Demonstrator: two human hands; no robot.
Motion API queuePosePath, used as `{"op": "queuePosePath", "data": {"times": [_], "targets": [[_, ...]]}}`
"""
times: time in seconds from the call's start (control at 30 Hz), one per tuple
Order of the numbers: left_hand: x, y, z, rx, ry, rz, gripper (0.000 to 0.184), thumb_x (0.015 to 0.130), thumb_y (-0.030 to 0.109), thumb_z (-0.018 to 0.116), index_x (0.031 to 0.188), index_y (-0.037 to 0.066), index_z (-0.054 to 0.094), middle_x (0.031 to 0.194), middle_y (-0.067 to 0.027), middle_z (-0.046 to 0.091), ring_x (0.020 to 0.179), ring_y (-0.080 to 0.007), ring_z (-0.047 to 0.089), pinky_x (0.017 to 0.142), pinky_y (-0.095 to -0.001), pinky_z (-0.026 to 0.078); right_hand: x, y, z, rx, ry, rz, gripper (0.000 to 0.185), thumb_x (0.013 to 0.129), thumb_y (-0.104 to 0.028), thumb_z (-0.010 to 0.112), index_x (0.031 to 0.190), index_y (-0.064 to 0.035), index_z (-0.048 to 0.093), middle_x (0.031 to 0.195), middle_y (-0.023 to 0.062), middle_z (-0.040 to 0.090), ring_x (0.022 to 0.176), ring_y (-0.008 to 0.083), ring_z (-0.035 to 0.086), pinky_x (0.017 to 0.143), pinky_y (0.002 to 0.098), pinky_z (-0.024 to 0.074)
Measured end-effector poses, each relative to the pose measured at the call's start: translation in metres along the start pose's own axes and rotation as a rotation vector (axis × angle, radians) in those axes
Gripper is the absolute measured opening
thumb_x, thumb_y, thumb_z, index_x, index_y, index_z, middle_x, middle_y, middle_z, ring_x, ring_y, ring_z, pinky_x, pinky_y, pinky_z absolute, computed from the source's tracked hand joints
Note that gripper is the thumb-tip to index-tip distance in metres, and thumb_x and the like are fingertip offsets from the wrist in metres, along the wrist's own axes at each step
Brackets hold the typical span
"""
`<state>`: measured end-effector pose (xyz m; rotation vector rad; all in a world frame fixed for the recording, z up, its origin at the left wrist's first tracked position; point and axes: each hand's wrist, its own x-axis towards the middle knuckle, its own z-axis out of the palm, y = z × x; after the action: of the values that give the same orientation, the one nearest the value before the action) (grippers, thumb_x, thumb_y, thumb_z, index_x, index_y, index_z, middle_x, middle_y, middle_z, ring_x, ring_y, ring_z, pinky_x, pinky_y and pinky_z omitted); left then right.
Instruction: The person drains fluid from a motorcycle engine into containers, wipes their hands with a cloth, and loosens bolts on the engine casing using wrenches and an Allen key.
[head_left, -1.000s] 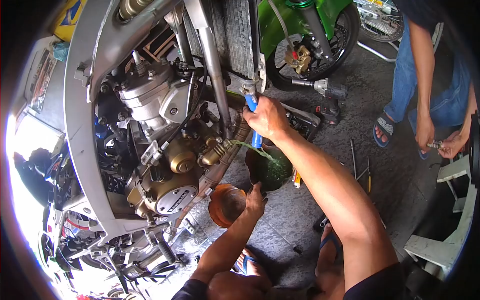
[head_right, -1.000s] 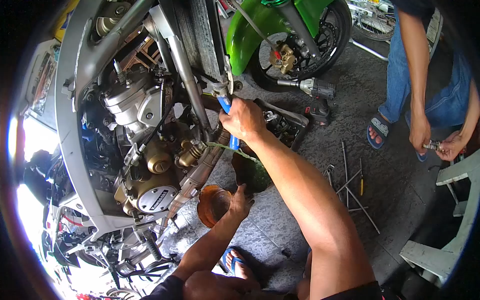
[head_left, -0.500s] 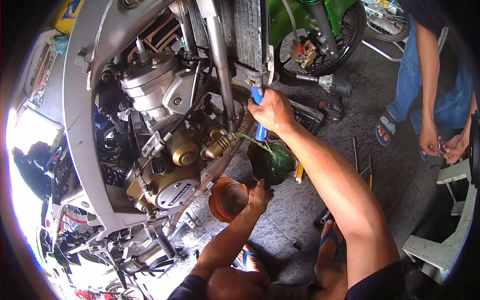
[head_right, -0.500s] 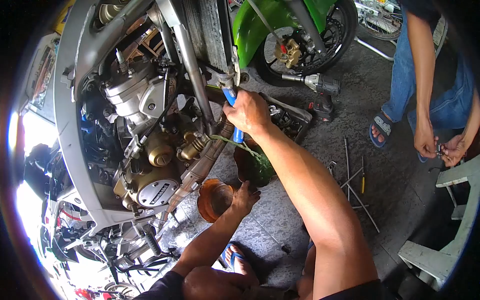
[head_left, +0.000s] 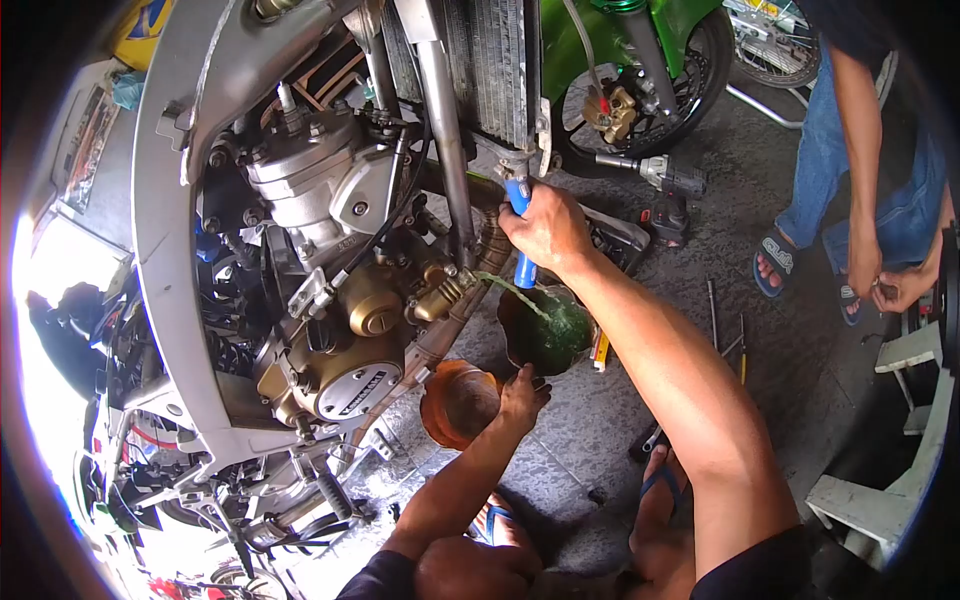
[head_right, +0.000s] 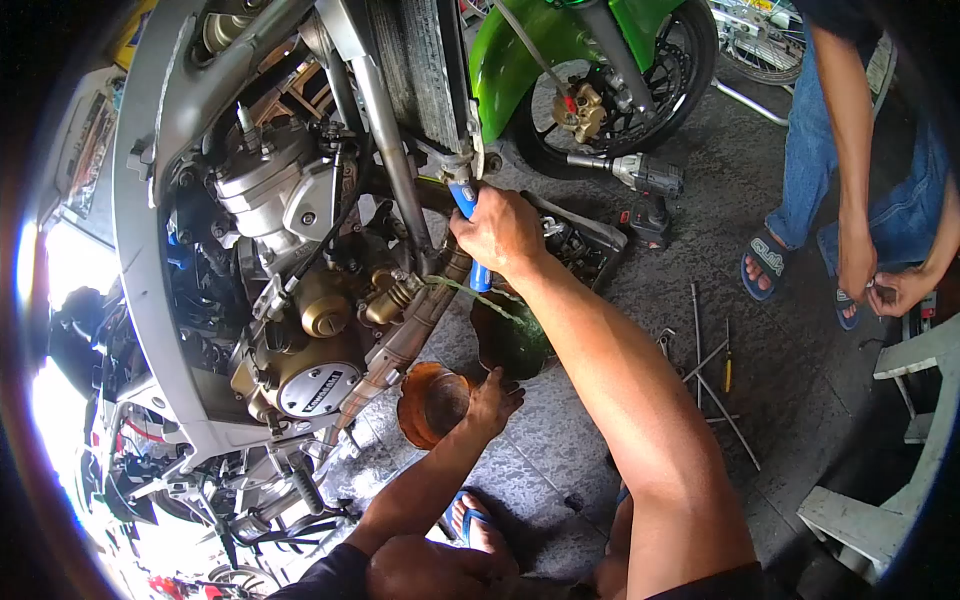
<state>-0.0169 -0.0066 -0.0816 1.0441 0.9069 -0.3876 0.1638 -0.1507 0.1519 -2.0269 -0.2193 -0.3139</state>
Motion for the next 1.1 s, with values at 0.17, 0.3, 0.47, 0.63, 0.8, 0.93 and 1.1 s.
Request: {"op": "queuePosePath", "data": {"times": [0.17,0.3,0.47,0.63,0.8,0.93,1.1], "targets": [[-0.006,0.001,0.003,-0.016,0.007,0.008,0.054,0.092,0.04,0.055,0.131,0.005,0.043,0.121,-0.0183,0.051,0.103,-0.0326,0.058,0.086,-0.0421,0.047,0.001,-0.001,0.0,-0.029,-0.013,0.018,0.026,0.076,-0.027,0.066,0.072,-0.0019,0.063,0.071,0.0225,0.064,0.071,0.0404,0.065,0.068,0.0467,0.0523],[-0.011,0.004,0.005,-0.033,0.005,0.003,0.055,0.092,0.04,0.055,0.131,0.004,0.043,0.122,-0.0186,0.05,0.104,-0.0328,0.057,0.087,-0.0426,0.047,0.0,-0.001,0.001,-0.055,-0.001,0.021,0.027,0.076,-0.028,0.066,0.072,-0.0015,0.063,0.071,0.0227,0.064,0.071,0.0405,0.065,0.068,0.0469,0.0522],[-0.011,0.004,0.006,0.0,-0.003,0.027,0.055,0.092,0.04,0.054,0.132,0.004,0.043,0.123,-0.0186,0.05,0.104,-0.0337,0.057,0.09,-0.0442,0.046,0.001,0.0,0.002,-0.037,0.019,0.005,0.027,0.076,-0.028,0.067,0.07,-0.0014,0.064,0.069,0.0225,0.064,0.069,0.0407,0.065,0.067,0.0468,0.0522],[-0.002,0.001,0.001,-0.004,-0.017,0.01,0.057,0.092,0.041,0.055,0.134,0.005,0.041,0.126,-0.019,0.049,0.107,-0.0348,0.057,0.092,-0.0453,0.045,0.002,0.001,0.003,-0.03,-0.009,0.004,0.028,0.076,-0.028,0.067,0.067,-0.0014,0.063,0.067,0.0223,0.063,0.068,0.0408,0.065,0.066,0.0465,0.0525],[-0.005,0.001,0.002,-0.006,-0.034,0.006,0.06,0.091,0.041,0.056,0.136,0.005,0.04,0.128,-0.0201,0.048,0.109,-0.0357,0.056,0.094,-0.0461,0.044,0.001,0.006,0.005,-0.026,0.017,-0.024,0.027,0.077,-0.026,0.066,0.067,-0.002,0.057,0.06,0.0208,0.058,0.059,0.0407,0.06,0.056,0.0452,0.047],[0.001,-0.002,-0.001,-0.031,-0.027,-0.007,0.061,0.091,0.041,0.057,0.137,0.005,0.038,0.129,-0.0202,0.047,0.109,-0.0361,0.056,0.097,-0.0471,0.043,0.001,0.005,0.004,-0.01,0.019,-0.026,0.027,0.077,-0.026,0.066,0.068,-0.0015,0.057,0.06,0.0206,0.059,0.059,0.04,0.061,0.057,0.0451,0.0473],[0.001,-0.004,-0.002,-0.034,-0.027,-0.001,0.063,0.09,0.043,0.058,0.137,0.006,0.038,0.129,-0.0199,0.046,0.109,-0.0359,0.056,0.096,-0.0468,0.044,0.002,0.007,0.007,-0.007,0.03,-0.042,0.027,0.077,-0.026,0.066,0.07,-0.0012,0.058,0.062,0.0204,0.059,0.06,0.0395,0.061,0.058,0.0451,0.0476]]}}
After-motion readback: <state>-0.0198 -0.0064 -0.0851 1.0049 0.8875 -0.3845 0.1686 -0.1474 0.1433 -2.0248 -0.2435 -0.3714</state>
